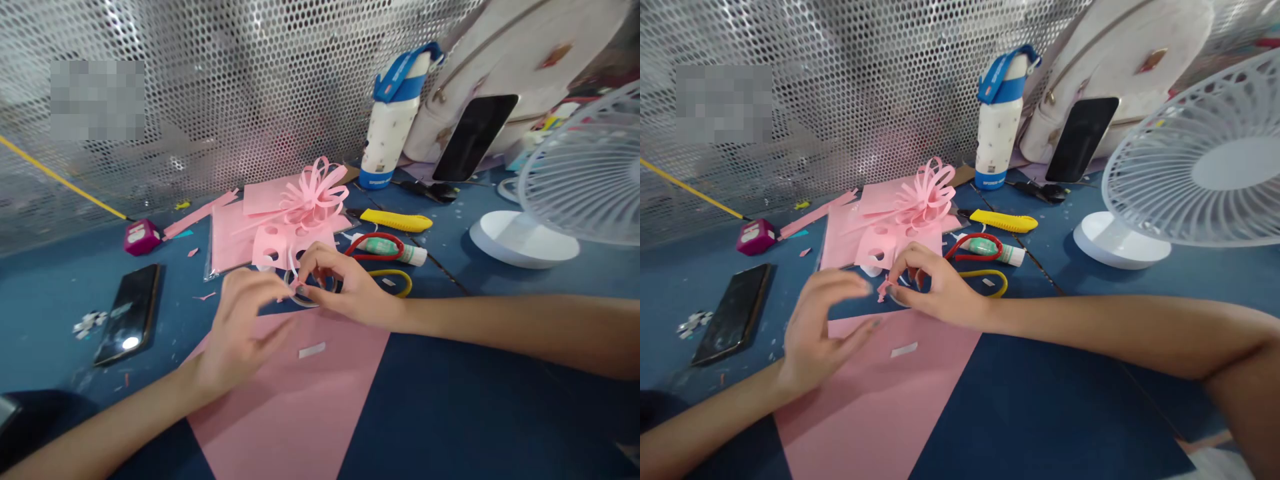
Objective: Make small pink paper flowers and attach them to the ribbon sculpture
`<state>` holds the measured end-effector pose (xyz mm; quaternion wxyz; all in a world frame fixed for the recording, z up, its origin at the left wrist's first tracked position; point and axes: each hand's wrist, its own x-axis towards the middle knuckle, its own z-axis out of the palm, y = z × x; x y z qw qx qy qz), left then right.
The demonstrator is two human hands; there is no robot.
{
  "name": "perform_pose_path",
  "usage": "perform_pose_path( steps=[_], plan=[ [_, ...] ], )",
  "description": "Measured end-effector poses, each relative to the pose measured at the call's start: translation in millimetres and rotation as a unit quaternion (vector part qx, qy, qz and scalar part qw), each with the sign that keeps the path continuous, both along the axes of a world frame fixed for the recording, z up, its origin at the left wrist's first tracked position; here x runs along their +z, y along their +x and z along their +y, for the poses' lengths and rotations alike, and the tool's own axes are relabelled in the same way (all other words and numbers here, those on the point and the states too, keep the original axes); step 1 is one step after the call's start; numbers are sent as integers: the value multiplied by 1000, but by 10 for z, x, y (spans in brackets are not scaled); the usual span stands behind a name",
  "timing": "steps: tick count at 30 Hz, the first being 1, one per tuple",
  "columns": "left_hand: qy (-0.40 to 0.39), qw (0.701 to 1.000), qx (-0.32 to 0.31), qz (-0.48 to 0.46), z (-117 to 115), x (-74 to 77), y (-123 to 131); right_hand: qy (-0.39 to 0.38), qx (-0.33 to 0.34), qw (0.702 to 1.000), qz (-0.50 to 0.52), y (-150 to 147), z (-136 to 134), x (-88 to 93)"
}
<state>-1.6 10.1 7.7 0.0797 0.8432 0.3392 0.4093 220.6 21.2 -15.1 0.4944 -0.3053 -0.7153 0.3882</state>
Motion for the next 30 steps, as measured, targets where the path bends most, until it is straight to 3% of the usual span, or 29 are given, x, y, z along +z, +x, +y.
perform_pose_path(
  steps=[5,14,30],
  plan=[
    [-100,994,-25,-25,120,-54,78,14,6,1000,-11,-16,6,-12],
    [-222,968,-22,-115,120,-132,76,34,4,999,-24,-18,16,-29],
    [-156,983,-15,-97,121,-138,100,39,3,999,-30,-22,23,-42]
  ],
)
